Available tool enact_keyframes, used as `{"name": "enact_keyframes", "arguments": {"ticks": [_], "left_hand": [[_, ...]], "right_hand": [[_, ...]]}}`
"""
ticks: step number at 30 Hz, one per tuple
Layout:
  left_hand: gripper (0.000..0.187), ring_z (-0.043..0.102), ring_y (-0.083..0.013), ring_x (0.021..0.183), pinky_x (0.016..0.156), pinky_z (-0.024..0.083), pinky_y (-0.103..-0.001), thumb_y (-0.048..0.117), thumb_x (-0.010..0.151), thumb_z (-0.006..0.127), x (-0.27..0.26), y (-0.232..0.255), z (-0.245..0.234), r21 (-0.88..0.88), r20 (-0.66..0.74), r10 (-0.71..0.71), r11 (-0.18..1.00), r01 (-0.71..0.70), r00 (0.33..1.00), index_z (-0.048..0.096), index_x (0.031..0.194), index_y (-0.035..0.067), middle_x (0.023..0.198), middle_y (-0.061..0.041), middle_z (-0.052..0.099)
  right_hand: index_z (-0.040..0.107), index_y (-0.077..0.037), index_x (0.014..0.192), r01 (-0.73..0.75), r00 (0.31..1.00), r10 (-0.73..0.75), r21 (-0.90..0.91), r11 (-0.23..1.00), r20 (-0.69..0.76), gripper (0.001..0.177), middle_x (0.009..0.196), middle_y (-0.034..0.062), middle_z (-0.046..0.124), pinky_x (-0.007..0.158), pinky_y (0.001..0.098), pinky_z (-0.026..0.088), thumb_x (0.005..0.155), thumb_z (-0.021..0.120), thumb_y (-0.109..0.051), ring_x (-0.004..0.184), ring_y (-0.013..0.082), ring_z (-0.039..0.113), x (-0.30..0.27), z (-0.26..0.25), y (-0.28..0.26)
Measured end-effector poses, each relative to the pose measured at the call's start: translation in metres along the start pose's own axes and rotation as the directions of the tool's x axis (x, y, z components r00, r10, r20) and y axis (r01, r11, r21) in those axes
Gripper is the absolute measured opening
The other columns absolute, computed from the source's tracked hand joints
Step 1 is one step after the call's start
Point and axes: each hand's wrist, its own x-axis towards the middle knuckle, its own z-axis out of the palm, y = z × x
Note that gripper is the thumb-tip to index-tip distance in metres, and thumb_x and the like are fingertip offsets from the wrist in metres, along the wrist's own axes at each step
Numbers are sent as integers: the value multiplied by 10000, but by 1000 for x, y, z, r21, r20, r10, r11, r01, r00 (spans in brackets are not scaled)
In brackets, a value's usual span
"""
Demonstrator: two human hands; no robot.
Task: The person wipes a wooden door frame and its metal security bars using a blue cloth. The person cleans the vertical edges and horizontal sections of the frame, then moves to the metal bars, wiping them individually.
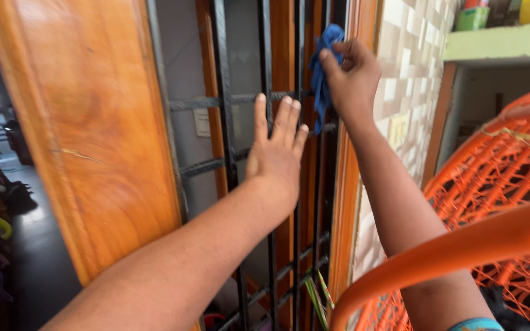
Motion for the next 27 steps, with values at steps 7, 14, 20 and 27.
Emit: {"name": "enact_keyframes", "arguments": {"ticks": [7,14,20,27], "left_hand": [[1163,-208,-555,1478,998,-67,-835,314,806,760,2,13,3,124,30,-57,991,53,998,-30,1606,19,1604,-339,-236],[1410,-239,-523,1433,956,36,-875,473,684,898,6,29,15,117,112,-20,993,7,994,-71,1619,54,1600,-272,-334],[1386,-230,-502,1461,957,28,-856,490,711,876,10,30,24,63,93,-24,998,18,995,-76,1630,77,1621,-243,-327],[1403,-164,-501,1459,1004,110,-860,494,670,902,10,33,29,89,95,-17,996,9,995,-41,1621,79,1608,-252,-309]], "right_hand": [[688,-14,987,-198,980,200,-74,977,22,191,726,17,552,570,246,378,942,826,-139,652,70,455,-113,-30,-5],[658,1,952,-294,947,311,-167,941,83,240,869,79,708,602,263,516,886,835,-148,686,114,629,-210,-54,-8],[609,1,887,-445,844,494,-241,863,210,300,820,66,711,611,279,585,796,870,-115,703,111,662,-287,-79,2],[633,-45,911,-529,685,620,-325,784,381,310,812,47,716,632,281,594,740,879,-124,727,97,658,-350,-106,20]]}}
